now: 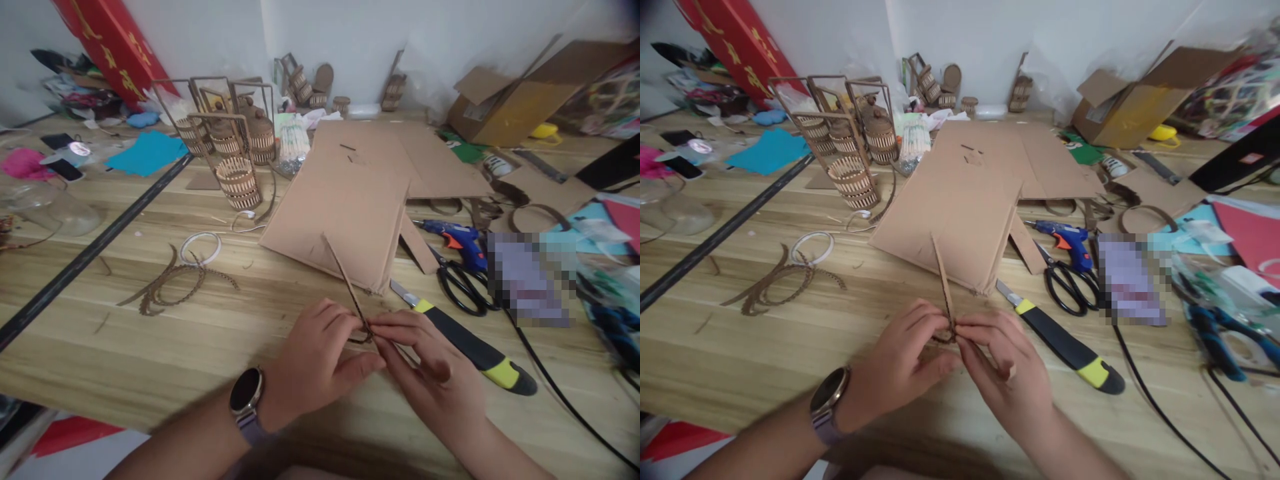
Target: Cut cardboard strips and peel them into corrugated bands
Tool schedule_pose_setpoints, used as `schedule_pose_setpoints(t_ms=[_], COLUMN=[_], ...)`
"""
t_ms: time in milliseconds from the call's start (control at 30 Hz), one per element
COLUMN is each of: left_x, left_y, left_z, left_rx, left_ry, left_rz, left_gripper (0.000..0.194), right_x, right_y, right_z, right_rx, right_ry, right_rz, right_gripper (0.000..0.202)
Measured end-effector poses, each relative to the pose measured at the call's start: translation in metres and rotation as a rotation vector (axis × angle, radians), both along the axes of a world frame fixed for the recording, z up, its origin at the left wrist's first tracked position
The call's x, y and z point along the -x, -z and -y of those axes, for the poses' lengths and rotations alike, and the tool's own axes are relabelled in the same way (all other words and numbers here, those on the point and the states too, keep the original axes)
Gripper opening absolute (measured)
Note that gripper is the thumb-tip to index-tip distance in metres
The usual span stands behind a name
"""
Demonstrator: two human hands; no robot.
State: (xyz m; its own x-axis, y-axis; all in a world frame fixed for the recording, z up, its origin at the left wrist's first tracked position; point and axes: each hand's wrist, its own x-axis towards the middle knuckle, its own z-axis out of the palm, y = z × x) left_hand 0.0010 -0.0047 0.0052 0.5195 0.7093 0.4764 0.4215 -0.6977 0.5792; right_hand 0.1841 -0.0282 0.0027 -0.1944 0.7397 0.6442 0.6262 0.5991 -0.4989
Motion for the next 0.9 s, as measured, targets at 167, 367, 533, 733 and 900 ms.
schedule_pose_setpoints(t_ms=[167, 367, 533, 733, 900], left_x=[-0.0016, -0.0029, -0.0029, -0.0012, 0.0004], left_y=[0.0024, 0.0047, 0.0074, 0.0049, 0.0021], left_z=[0.0011, 0.0037, 0.0036, 0.0021, 0.0005], left_rx=[-0.037, -0.059, -0.082, -0.077, -0.062], left_ry=[-0.071, -0.114, -0.138, -0.097, -0.043], left_rz=[-0.088, -0.123, -0.096, -0.059, -0.022], left_gripper=[0.034, 0.028, 0.025, 0.023, 0.022], right_x=[0.0018, 0.0024, 0.0051, 0.0042, 0.0020], right_y=[-0.0018, -0.0020, -0.0021, -0.0037, -0.0029], right_z=[0.0015, -0.0010, 0.0004, 0.0009, 0.0006], right_rx=[-0.039, -0.118, -0.102, -0.042, 0.004], right_ry=[-0.010, -0.023, -0.047, -0.059, -0.049], right_rz=[0.035, 0.085, 0.077, 0.039, 0.028], right_gripper=[0.011, 0.015, 0.017, 0.013, 0.012])
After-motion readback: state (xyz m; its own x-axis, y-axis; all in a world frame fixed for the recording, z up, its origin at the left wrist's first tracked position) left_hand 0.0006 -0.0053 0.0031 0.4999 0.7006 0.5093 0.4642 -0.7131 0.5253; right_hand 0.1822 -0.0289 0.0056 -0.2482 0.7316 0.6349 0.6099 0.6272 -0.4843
